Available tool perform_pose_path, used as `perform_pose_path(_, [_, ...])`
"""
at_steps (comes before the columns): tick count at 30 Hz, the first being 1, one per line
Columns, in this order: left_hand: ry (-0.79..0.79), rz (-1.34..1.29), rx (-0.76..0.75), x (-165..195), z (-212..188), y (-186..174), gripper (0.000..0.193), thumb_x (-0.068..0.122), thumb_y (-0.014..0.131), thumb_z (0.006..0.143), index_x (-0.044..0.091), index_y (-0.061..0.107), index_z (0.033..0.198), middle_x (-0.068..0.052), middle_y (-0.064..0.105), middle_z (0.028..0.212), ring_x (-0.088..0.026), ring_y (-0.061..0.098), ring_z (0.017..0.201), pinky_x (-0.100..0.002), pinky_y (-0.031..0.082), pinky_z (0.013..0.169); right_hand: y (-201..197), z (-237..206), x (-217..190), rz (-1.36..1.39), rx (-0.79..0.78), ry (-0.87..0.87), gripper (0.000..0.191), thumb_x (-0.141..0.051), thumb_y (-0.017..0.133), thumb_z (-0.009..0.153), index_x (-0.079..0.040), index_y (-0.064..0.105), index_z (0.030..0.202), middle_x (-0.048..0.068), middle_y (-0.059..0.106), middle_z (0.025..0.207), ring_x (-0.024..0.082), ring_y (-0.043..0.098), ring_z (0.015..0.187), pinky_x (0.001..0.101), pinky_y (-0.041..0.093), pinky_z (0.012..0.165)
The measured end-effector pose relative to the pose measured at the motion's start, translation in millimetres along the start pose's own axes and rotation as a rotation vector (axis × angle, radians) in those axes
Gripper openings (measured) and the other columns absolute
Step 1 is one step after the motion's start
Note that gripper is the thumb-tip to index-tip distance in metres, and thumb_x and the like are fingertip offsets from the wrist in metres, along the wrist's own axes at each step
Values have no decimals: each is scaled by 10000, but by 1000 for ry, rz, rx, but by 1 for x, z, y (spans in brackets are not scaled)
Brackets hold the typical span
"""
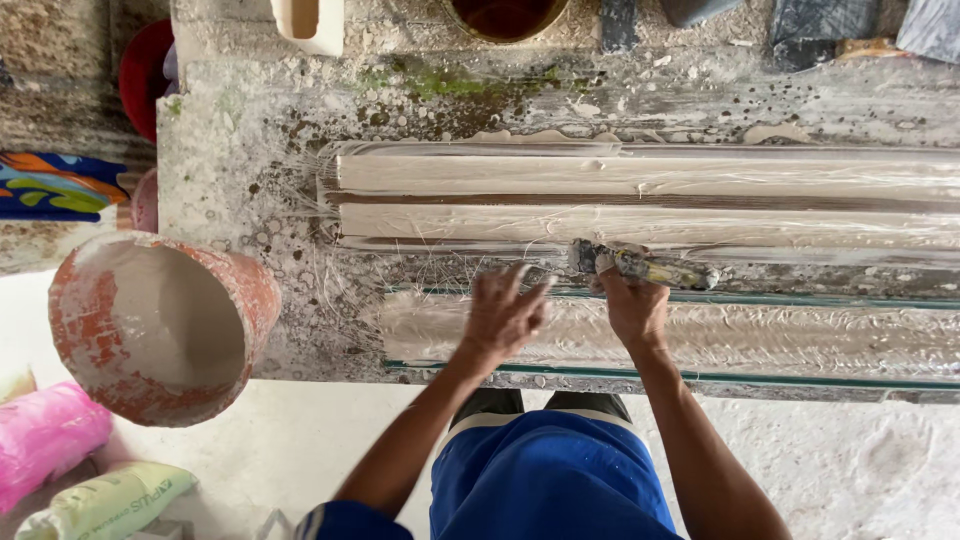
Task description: The person applies a white paste from a bowl onto long wooden mold strips on a workbench, spreads and smooths it over the surfaces by hand, then uses a putty knife to scrape and level the paste along the mold edges and handles loose fibers at the bench.
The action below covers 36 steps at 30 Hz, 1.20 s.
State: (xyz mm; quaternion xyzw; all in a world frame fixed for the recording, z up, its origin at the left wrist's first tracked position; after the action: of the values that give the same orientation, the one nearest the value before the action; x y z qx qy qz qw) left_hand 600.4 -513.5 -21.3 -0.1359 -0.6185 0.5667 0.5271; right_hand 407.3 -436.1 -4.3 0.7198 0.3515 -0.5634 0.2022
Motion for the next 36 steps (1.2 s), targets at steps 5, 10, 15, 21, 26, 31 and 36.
perform_pose_path(5, [-276, 277, 3, -17, 1, 16, 411, 495, 598, 980, 178, 626, 1240, -172, 433, 1467, -357, 407, 1363, -587, 300, 1141, 7, -6, -6, 51, -12, -22, 120, -68, 684, 998, -12, 648, 1098, 53, 710, 862, 114, 683, 722, 285, 585, 628])
perform_pose_path(10, [-417, 252, -66, -37, -18, 6, 526, 482, 549, 980, 138, 622, 1372, -197, 401, 1469, -348, 364, 1281, -574, 296, 1038, 14, -5, -5, 28, -21, 16, 119, -67, 696, 1000, -8, 658, 1096, 76, 722, 848, 134, 695, 700, 290, 596, 609])
perform_pose_path(15, [-389, 362, -65, -31, -16, -1, 600, 453, 574, 947, 61, 587, 1401, -122, 497, 1455, -298, 427, 1267, -518, 314, 1012, 19, 3, -5, 69, -20, 19, 129, -60, 702, 987, -6, 661, 1096, 87, 732, 878, 148, 716, 711, 306, 613, 596])
perform_pose_path(21, [-303, 45, 198, -53, 4, -21, 284, 336, 734, 956, 112, 698, 1127, -64, 718, 1125, -213, 597, 1064, -451, 376, 1027, 5, 11, -8, 149, 17, -30, 117, -38, 712, 982, 0, 662, 1081, 99, 735, 881, 170, 733, 697, 315, 620, 568])
perform_pose_path(26, [-532, -70, -80, -105, 34, -13, 102, 239, 705, 1030, 149, 724, 1074, -66, 764, 1014, -174, 667, 962, -447, 473, 1024, -4, 12, -4, 166, 42, -15, 97, -33, 713, 979, 5, 688, 1064, 106, 738, 887, 180, 739, 704, 314, 613, 552])
perform_pose_path(31, [-546, 157, -251, -148, 51, -30, 168, 220, 753, 900, 145, 759, 1049, -91, 759, 994, -245, 653, 983, -506, 460, 948, 4, 9, 3, 116, 66, 11, 75, -30, 725, 983, 23, 692, 1025, 106, 730, 854, 175, 707, 666, 315, 603, 545])
perform_pose_path(36, [-662, 501, -112, -205, 29, -103, 212, 114, 707, 905, 83, 736, 1113, -134, 730, 1079, -274, 654, 1019, -483, 475, 906, 6, 7, 5, 100, 96, 67, 84, -51, 716, 973, 20, 706, 1016, 97, 736, 815, 175, 726, 649, 312, 608, 533])
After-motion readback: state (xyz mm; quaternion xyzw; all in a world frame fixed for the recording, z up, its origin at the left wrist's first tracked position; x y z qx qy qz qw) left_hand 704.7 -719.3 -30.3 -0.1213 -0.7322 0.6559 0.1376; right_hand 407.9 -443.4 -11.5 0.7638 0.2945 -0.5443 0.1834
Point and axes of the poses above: each hand's wrist, its own z-axis towards the middle knuckle, its own y-axis out of the palm, x = y × z, the point moved 8 cm from there along z, towards the middle knuckle
